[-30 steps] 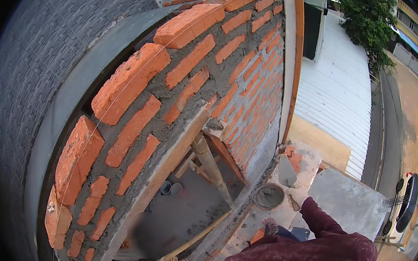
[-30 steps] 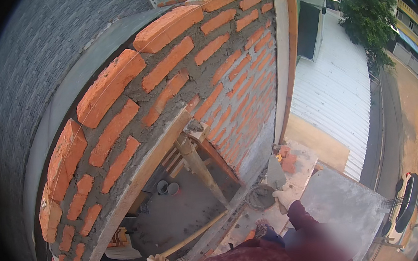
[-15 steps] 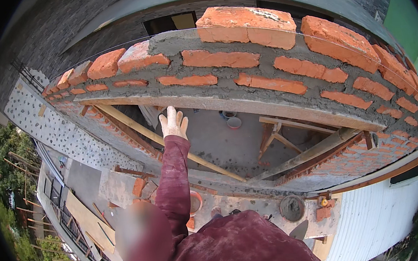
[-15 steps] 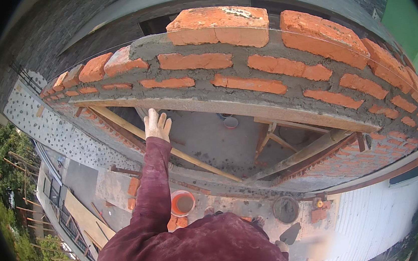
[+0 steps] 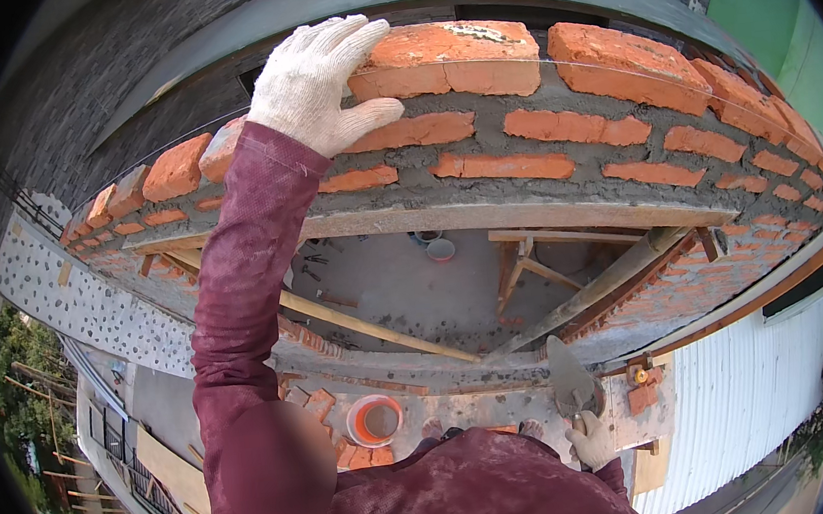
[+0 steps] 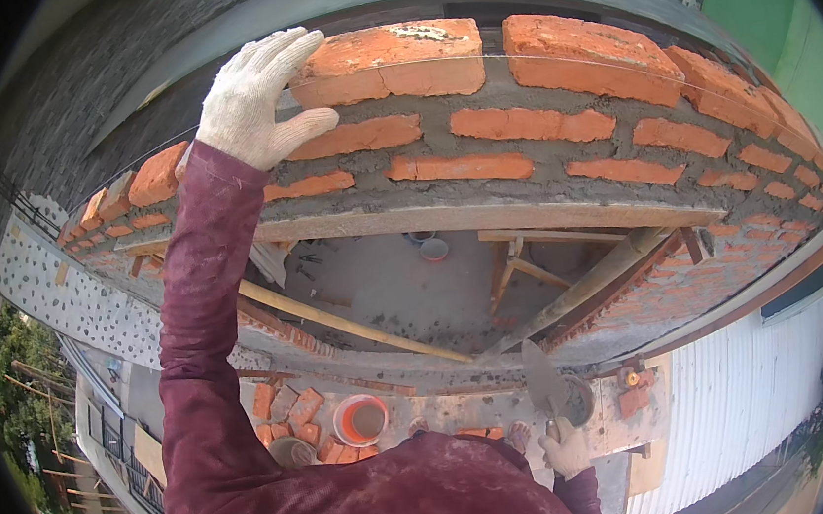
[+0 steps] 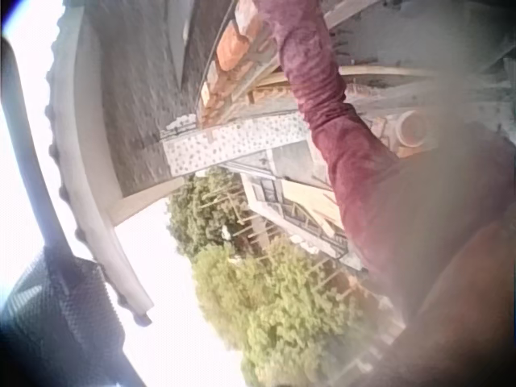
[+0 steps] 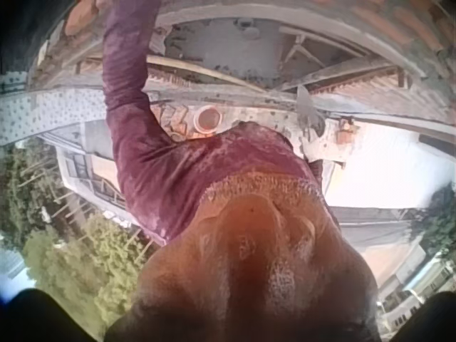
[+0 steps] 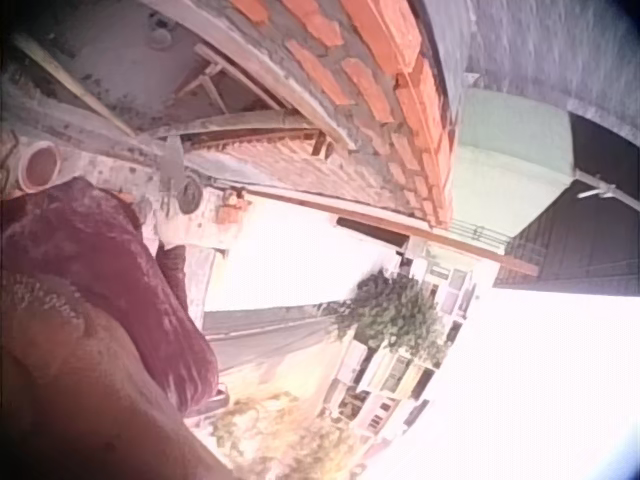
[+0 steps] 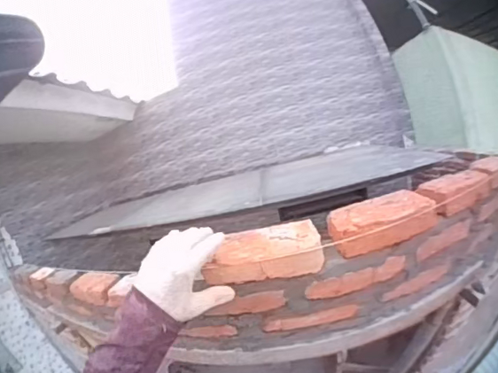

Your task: The person lays red bricks onto a partially built wall using a trowel to apply mortar. They repeatedly scoop mortar from a bucket, spread it on the bricks, and tap each brick into place.

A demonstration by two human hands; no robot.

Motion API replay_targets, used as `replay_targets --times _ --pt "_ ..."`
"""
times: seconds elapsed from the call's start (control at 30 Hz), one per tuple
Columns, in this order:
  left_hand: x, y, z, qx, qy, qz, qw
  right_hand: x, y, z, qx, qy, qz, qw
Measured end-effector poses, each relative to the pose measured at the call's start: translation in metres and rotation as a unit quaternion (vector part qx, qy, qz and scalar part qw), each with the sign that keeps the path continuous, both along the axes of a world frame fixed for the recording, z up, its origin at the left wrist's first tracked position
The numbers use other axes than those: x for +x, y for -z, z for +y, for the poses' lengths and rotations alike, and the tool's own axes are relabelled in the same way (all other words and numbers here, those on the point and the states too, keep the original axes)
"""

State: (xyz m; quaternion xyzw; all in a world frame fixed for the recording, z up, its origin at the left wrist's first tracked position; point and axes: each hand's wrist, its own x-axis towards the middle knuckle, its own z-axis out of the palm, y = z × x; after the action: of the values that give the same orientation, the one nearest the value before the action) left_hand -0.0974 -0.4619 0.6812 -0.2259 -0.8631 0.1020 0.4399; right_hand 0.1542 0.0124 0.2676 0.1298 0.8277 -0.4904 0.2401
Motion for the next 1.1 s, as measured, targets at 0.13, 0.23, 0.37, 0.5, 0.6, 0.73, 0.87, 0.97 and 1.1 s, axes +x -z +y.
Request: replay_targets --times 0.13,0.23,0.37,0.5,0.6,0.73,0.87,0.97,1.1 --pt "-0.034 -0.016 0.014 0.02 -0.06 -0.16 0.985 -0.074 -0.191 -0.016 0.034 -0.114 0.375 0.919" --pt "-0.036 -0.015 0.01 0.028 -0.029 -0.159 0.986 -0.132 -0.326 -0.033 0.111 -0.112 0.506 0.848" --pt "-0.035 -0.011 0.015 0.025 -0.065 -0.152 0.986 -0.219 -0.44 -0.089 0.254 -0.174 0.65 0.695" --pt "-0.041 -0.01 0.01 -0.005 -0.027 -0.095 0.995 -0.288 -0.497 -0.133 0.376 -0.299 0.627 0.614" --pt "-0.042 -0.009 0.014 -0.005 -0.032 -0.093 0.995 -0.313 -0.498 -0.156 0.391 -0.284 0.621 0.618" --pt "-0.034 -0.014 0.015 -0.003 -0.057 -0.127 0.99 -0.321 -0.515 -0.177 0.466 -0.38 0.527 0.601" --pt "-0.038 -0.011 0.013 -0.004 -0.072 -0.12 0.99 -0.334 -0.507 -0.179 0.436 -0.35 0.562 0.61" --pt "-0.041 -0.015 0.017 -0.02 -0.065 -0.118 0.991 -0.341 -0.512 -0.175 0.439 -0.355 0.567 0.6" --pt "-0.038 -0.013 0.016 -0.015 -0.092 -0.117 0.989 -0.263 -0.553 -0.203 0.416 -0.382 0.455 0.689"
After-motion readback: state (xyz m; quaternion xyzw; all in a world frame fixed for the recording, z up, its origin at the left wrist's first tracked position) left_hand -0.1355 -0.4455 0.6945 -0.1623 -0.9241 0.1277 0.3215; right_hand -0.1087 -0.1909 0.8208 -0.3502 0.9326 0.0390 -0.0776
